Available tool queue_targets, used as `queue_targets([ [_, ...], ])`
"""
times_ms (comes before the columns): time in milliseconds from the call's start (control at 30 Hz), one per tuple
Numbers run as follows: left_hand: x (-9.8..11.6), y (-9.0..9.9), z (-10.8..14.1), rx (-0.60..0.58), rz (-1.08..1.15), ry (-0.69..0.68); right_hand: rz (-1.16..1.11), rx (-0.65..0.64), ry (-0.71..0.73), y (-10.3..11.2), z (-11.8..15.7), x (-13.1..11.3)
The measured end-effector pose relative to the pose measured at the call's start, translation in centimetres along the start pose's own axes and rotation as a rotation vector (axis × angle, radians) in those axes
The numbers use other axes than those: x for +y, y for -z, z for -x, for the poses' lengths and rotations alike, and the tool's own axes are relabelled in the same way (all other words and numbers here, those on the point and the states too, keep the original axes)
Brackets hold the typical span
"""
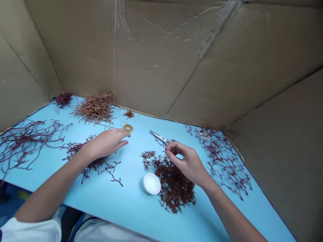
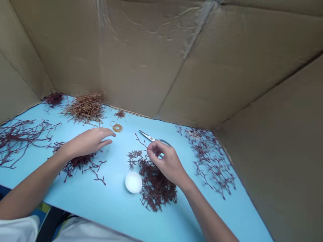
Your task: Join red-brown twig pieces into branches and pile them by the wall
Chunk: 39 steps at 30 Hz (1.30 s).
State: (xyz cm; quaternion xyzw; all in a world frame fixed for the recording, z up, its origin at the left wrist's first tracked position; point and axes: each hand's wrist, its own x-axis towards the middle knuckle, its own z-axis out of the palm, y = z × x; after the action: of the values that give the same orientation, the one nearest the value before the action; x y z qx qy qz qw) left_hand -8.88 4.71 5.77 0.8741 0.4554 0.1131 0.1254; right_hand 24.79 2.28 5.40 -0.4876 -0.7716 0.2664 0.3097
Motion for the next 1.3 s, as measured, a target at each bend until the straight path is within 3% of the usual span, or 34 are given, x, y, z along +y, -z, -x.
queue_targets([
  [133, 4.4, -0.6, -0.6, 0.041, 0.077, -0.077, 0.018, 0.043, -0.020, 0.0, 1.7, 0.5],
  [267, 5.9, -1.7, -1.1, 0.150, 0.341, -0.020, 0.104, -0.028, 0.074, -0.8, 3.4, -0.5],
  [367, 5.7, -2.3, -0.7, 0.188, 0.540, 0.037, 0.161, -0.057, 0.137, -1.4, 4.6, -1.0],
  [500, 5.4, -2.9, 0.0, 0.089, 0.652, -0.003, 0.245, -0.053, 0.205, -2.2, 5.5, -0.8],
  [700, 5.0, -4.0, 0.1, 0.072, 0.608, -0.089, 0.390, -0.008, 0.393, -3.4, 5.8, -0.5],
  [833, 4.4, -4.5, -0.1, 0.062, 0.547, -0.163, 0.484, -0.065, 0.490, -3.9, 6.1, -0.8],
  [1300, 3.1, -5.3, -0.3, 0.030, 0.459, -0.278, 0.577, -0.104, 0.573, -5.1, 5.5, -0.8],
])
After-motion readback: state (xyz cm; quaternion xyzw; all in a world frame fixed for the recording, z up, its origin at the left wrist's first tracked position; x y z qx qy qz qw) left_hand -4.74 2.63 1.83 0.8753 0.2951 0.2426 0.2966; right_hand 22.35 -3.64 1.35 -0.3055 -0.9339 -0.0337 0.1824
